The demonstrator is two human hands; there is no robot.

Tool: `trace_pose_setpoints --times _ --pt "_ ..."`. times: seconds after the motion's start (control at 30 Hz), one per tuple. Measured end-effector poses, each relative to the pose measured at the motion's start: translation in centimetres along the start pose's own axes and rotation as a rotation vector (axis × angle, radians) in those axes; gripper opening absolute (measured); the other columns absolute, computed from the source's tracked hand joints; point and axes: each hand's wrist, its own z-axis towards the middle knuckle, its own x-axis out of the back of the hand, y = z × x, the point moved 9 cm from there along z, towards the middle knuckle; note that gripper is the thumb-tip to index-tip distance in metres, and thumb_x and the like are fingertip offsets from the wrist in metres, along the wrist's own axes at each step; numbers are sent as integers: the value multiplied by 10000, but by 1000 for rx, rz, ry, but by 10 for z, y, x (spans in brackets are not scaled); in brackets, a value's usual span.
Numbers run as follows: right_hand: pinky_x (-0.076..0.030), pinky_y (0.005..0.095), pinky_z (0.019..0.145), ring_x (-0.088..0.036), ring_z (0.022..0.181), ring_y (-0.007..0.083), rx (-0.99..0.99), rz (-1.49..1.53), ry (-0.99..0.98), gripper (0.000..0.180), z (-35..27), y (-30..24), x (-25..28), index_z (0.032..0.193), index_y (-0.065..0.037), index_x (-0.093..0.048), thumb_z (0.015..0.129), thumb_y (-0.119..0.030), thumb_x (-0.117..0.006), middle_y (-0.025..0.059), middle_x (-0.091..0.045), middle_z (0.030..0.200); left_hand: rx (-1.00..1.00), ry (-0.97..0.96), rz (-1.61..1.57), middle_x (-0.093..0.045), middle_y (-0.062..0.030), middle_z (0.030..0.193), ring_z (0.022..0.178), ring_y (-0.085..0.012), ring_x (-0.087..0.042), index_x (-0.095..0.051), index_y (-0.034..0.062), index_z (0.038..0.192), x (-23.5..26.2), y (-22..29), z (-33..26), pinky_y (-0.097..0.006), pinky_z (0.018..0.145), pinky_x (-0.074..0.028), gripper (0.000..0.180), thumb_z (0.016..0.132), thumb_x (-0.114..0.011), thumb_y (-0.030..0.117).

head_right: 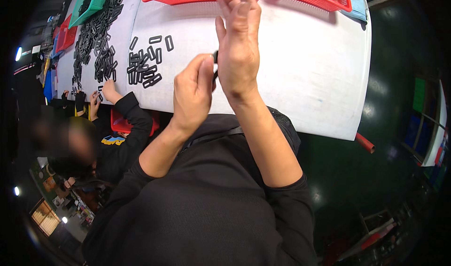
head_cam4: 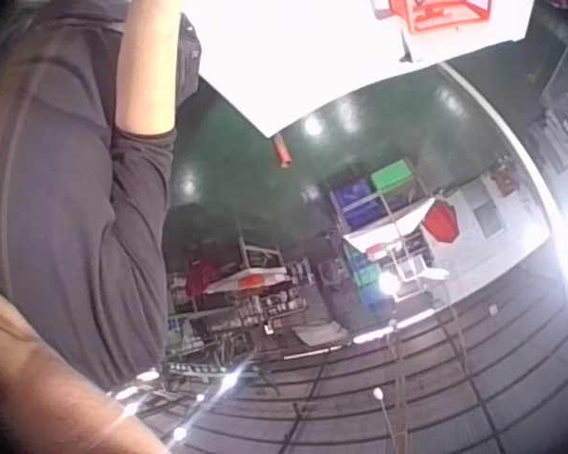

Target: The person picks small black plastic parts from a pile on a white table, inspects each by turning it over, and places it into one of two red baskets. A coworker performs the same task across the table.

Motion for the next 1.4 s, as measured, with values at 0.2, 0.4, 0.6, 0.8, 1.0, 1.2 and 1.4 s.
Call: trace_pose_setpoints --times 0.2,0.4,0.6,0.8,1.0,1.2,1.4 --pt "-64 393 1095 -159 1336 262 201 -33 -154 610 0 -1 -4 1375 -64 -186 935 -476 -281 150 -201 1412 -81 98 67 -498 -142 520 419 -203 -437 -538 -23 772 8 6 9 -314 455 -384 253 927 -423 140" --pt "-28 411 1069 -146 1337 249 82 -73 -64 637 13 -7 -5 1373 -64 -194 923 -505 -292 150 -211 1411 -44 -5 -103 -439 -44 518 450 -90 -387 -529 -5 783 -1 5 -6 -255 443 -342 285 953 -411 191" --pt "-34 427 1081 -154 1334 257 70 -39 -38 652 18 -6 -7 1393 -49 -133 933 -489 -276 154 -184 1424 -76 31 -17 -408 32 549 502 -41 -354 -559 -10 850 3 8 -9 -208 458 -308 304 961 -401 224" --pt "-77 411 1098 -207 1316 278 227 -115 -206 608 2 -11 -28 1378 5 -112 956 -387 -307 160 -205 1407 -179 171 -125 -470 -58 500 450 -109 -413 -525 -21 753 20 9 18 -291 445 -361 286 940 -407 161" --pt "-87 412 1093 -199 1316 282 170 -126 -107 606 23 -21 -20 1358 12 -166 950 -415 -300 163 -228 1394 -97 52 -56 -471 -92 503 427 -143 -437 -518 -16 745 11 18 1 -289 442 -362 270 934 -412 144" --pt "-121 415 1085 -237 1298 280 230 -148 -170 573 1 -21 -26 1341 8 -203 953 -403 -296 165 -277 1361 -199 139 -152 -475 -82 510 433 -129 -429 -520 -10 751 18 21 17 -285 439 -367 266 935 -415 149" --pt "-154 418 1077 -276 1280 277 168 -158 -52 543 24 -27 -10 1324 4 -240 955 -391 -292 166 -326 1328 -153 49 -36 -435 -32 520 456 -83 -373 -520 -10 765 4 25 2 -251 436 -325 262 944 -399 138"
